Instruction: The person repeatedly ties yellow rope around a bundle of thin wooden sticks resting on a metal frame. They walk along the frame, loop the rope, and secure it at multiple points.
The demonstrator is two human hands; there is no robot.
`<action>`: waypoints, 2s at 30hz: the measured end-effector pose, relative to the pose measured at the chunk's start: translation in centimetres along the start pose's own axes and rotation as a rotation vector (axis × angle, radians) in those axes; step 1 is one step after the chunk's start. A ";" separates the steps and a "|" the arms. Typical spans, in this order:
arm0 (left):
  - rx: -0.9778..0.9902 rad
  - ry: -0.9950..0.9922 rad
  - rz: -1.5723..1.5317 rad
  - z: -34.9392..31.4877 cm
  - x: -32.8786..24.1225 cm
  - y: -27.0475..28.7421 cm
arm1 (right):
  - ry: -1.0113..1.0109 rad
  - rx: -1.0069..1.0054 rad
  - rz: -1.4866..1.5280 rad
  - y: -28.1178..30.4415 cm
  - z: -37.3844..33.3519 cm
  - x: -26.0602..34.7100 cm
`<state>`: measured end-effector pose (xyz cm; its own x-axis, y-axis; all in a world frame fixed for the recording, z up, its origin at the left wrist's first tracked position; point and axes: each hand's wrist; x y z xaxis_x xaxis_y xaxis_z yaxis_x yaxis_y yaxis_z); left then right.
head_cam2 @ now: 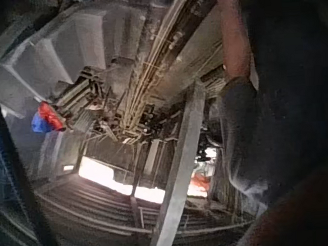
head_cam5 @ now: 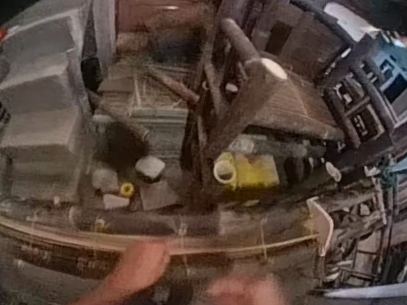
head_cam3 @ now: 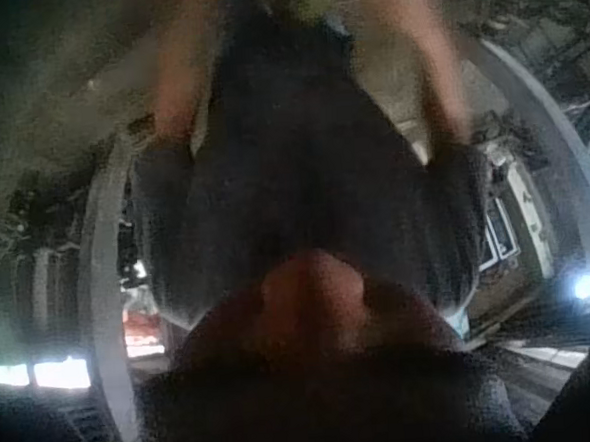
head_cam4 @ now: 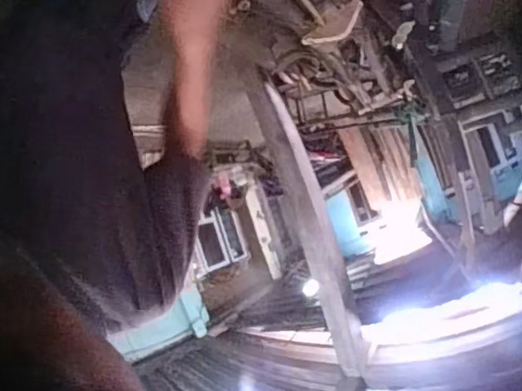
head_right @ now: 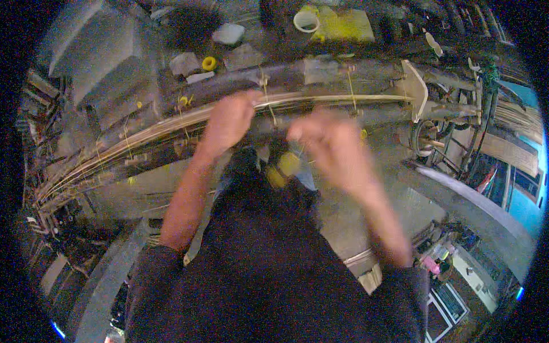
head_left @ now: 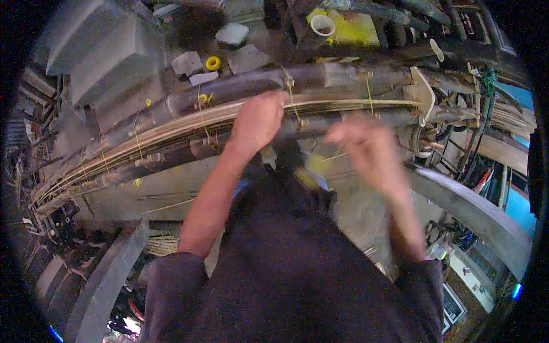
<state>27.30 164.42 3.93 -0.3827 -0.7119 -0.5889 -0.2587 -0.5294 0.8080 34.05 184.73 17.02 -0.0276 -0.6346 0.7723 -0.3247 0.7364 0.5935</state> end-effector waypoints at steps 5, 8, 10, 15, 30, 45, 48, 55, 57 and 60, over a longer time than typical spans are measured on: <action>-0.064 -0.020 0.085 0.1 -0.6 -2.5 | 0.440 0.241 -0.102 -0.1 14.8 8.3; -0.042 -0.040 0.187 0.3 -0.8 -2.0 | 0.133 0.073 -0.291 -0.5 23.3 1.0; -0.046 -0.044 0.218 1.4 -0.7 -2.8 | -0.131 -0.007 -0.642 -3.7 22.8 -6.4; -0.046 -0.022 0.156 -0.1 -0.1 -3.1 | -0.099 -0.085 1.537 -1.2 17.0 -2.2; -0.083 -0.001 0.062 0.1 -0.5 -2.5 | -0.154 0.133 0.988 -4.4 18.2 -8.9; -0.056 0.003 0.145 0.1 -2.0 -2.3 | 0.382 0.292 0.248 -10.8 2.6 -8.0; -0.055 0.319 -0.604 2.6 -3.3 -1.2 | 0.313 0.277 0.180 -15.1 2.8 -8.8; 0.079 0.624 -0.808 13.9 3.5 -4.5 | 0.453 0.193 -0.004 -17.4 2.2 -9.7; 0.057 0.727 -0.854 15.2 5.4 -4.2 | 0.385 -0.094 0.093 -13.9 1.8 -9.6; 0.122 0.559 -0.792 16.3 6.8 -1.3 | -0.050 -0.780 0.040 -10.7 -1.0 -10.3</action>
<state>10.58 167.84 -0.84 0.4094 -0.3032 -0.8605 -0.3615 -0.9199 0.1521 38.76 183.57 2.95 -0.0734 -0.6004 0.7963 0.4354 0.6991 0.5672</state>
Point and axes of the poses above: each hand's wrist, its own z-axis towards the middle knuckle, its own y-axis out of the back of the hand, x = y × z, and after that the axes turned 4 degrees about z, right-handed
